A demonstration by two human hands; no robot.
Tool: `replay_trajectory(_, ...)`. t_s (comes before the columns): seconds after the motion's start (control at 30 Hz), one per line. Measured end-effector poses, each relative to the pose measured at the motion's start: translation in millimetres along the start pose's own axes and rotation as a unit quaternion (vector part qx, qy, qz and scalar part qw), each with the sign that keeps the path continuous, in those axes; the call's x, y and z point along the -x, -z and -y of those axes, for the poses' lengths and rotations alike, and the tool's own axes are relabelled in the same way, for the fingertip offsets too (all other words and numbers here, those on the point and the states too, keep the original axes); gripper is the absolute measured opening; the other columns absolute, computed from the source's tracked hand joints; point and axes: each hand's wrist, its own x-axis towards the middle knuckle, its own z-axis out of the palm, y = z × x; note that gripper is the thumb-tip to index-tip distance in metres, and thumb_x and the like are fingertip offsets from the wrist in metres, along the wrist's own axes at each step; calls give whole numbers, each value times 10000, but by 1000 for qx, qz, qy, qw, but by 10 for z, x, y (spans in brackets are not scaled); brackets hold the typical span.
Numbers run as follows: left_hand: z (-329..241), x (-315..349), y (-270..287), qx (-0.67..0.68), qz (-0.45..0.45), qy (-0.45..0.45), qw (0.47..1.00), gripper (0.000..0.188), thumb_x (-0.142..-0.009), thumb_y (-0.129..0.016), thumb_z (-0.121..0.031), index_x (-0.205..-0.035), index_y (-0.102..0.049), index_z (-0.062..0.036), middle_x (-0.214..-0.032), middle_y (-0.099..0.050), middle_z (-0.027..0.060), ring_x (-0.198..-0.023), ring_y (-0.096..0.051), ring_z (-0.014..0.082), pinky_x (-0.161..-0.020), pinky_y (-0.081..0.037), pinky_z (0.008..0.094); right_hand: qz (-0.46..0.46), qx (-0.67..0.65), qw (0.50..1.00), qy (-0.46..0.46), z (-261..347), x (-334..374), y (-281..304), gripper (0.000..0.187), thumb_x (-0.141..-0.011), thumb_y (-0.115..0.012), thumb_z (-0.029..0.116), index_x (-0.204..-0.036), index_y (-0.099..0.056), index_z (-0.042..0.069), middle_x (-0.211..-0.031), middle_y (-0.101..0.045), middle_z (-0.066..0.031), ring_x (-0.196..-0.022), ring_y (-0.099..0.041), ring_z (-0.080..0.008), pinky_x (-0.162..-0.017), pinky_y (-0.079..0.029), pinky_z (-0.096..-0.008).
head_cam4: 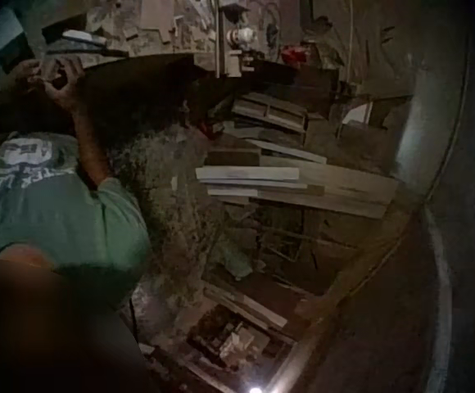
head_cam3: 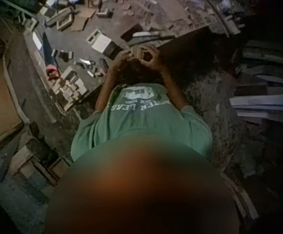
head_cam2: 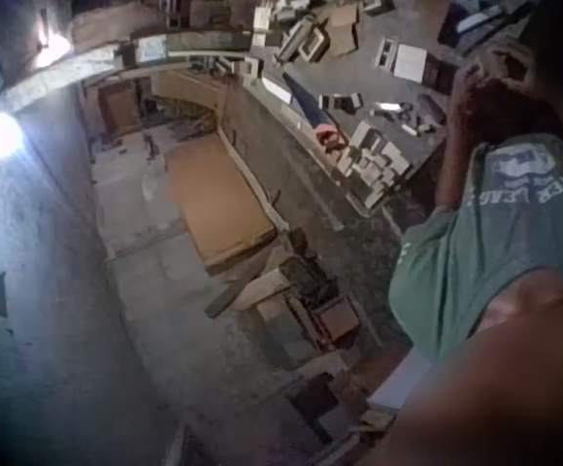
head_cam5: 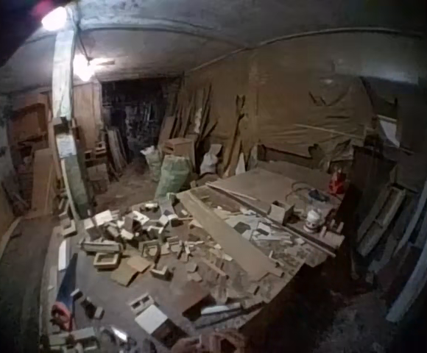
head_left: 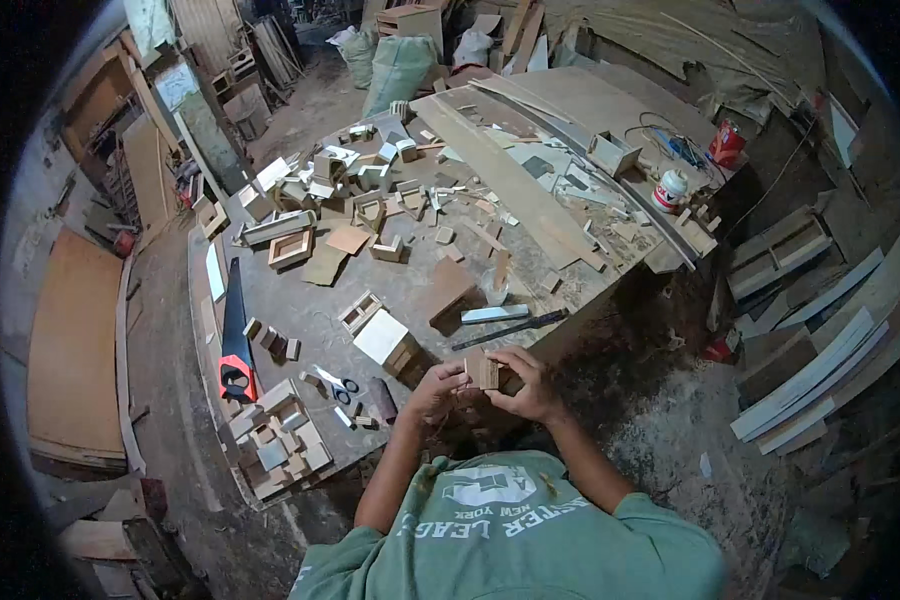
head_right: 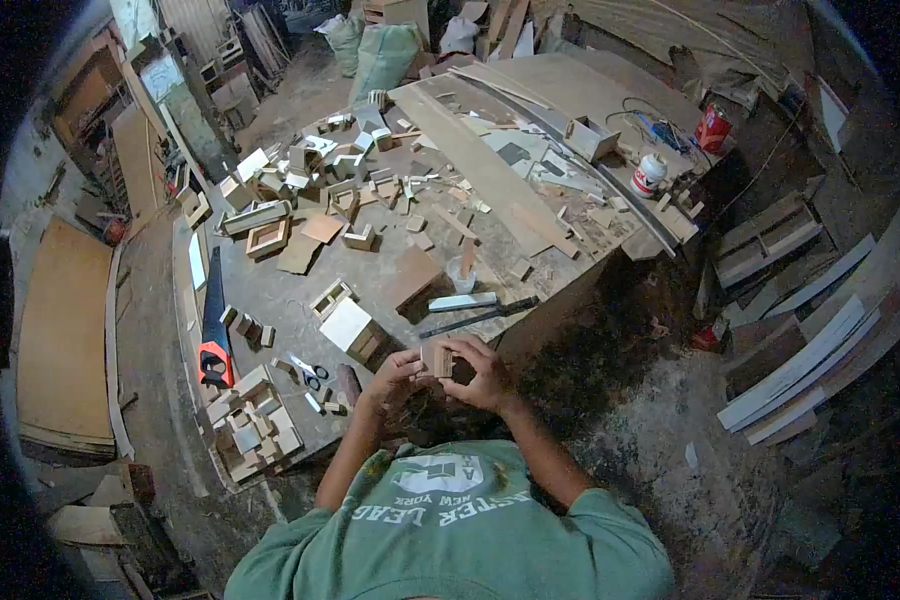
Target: Measure, apply glue, and assemble small wooden components at a workshop table.
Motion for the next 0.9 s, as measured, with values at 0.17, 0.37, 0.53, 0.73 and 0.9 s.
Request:
replay_trajectory(0.17, -1, 19, -60, 43, -22, 5, 999, 439, -910, -634, -226, -1269, -528, 4, -1008, -650, 53, -879, -640, 119, -781, -540, 246, 4, -19, 1000, -5, -64, -37, -14, 545, -663, -785, 140, -1166, -615, 22, -1131, -599, -154, -1026, -616, -276, -898, -493, -364)
replay_trajectory(0.37, 36, 3, -30, 66, -29, -2, 997, 494, -908, -634, -292, -1292, -504, -9, -1074, -638, 51, -934, -627, 122, -823, -534, 261, 11, -40, 999, -8, -175, -143, -5, 538, -678, -800, 198, -1153, -625, 14, -1064, -628, -143, -981, -634, -255, -838, -515, -339)
replay_trajectory(0.53, 0, 1, -149, 60, -30, -14, 998, 520, -906, -635, -324, -1295, -498, -8, -1133, -636, 61, -1034, -624, 150, -881, -532, 281, 8, -105, 992, -68, -49, -218, 58, 503, -683, -807, 177, -1127, -647, 3, -1062, -658, -130, -927, -649, -177, -823, -524, -298)
replay_trajectory(0.73, 131, -56, 14, 110, -70, 30, 991, 373, -941, -589, -317, -1205, -561, -56, -977, -657, 5, -879, -641, 114, -763, -527, 230, 32, -212, 968, -133, -417, -152, -81, 519, -740, -809, 200, -1157, -615, -43, -1067, -643, -94, -955, -630, -144, -816, -533, -292)
replay_trajectory(0.9, 162, -79, 122, 168, -29, 31, 985, 237, -954, -571, -283, -1022, -603, -58, -959, -678, 50, -922, -665, 149, -857, -547, 265, 32, -264, 949, -172, -488, -160, -137, 499, -741, -813, 192, -1147, -629, -31, -1037, -666, -83, -937, -633, -133, -814, -531, -287)
